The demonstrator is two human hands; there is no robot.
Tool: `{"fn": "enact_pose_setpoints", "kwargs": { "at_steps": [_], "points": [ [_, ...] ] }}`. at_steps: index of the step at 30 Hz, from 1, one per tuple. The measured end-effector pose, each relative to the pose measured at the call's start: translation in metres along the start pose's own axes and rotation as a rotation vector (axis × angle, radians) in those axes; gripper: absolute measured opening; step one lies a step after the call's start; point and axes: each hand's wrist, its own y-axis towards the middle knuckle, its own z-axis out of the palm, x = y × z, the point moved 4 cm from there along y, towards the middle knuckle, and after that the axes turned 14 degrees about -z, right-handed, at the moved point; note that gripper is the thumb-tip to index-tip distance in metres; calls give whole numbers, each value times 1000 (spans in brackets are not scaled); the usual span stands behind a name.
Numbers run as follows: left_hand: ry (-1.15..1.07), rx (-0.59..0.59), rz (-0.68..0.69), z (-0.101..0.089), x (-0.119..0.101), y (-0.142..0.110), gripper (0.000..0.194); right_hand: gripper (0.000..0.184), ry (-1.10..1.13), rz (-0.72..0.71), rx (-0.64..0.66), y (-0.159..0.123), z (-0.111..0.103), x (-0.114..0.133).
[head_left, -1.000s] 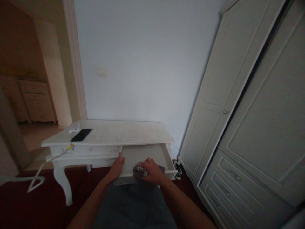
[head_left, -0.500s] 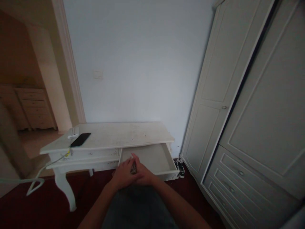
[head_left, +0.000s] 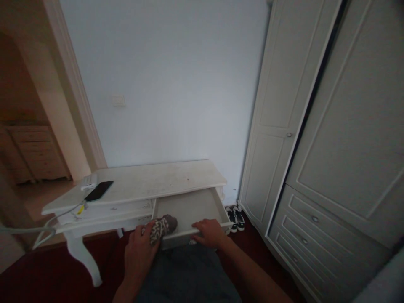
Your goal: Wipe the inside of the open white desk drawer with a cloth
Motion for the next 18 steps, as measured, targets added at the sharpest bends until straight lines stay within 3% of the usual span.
{"fn": "enact_pose_setpoints", "kwargs": {
  "at_steps": [2, 4, 7, 9, 13, 15, 18],
  "points": [
    [-58, -35, -46, -3, 8, 21, 51, 45, -45, -29, 21, 4, -1, 7],
    [-67, 5, -103, -4, 5, 48, 53, 46, -58, -36, 26, 7, -3, 11],
    [21, 113, -75, -3, -17, 86, 53, 48, -55, -34, 28, 7, -4, 12],
    [49, 84, -60, -4, -31, 103, 51, 48, -61, -33, 27, 7, -5, 12],
    [-1, -5, -162, -1, -38, 120, 52, 46, -81, -34, 12, 6, -3, 13],
    [-21, 50, -188, 4, -29, 123, 53, 46, -92, -39, 3, 6, -1, 13],
    [9, 215, -117, 14, -8, 119, 57, 45, -108, -44, -13, 5, 1, 12]
  ]
}}
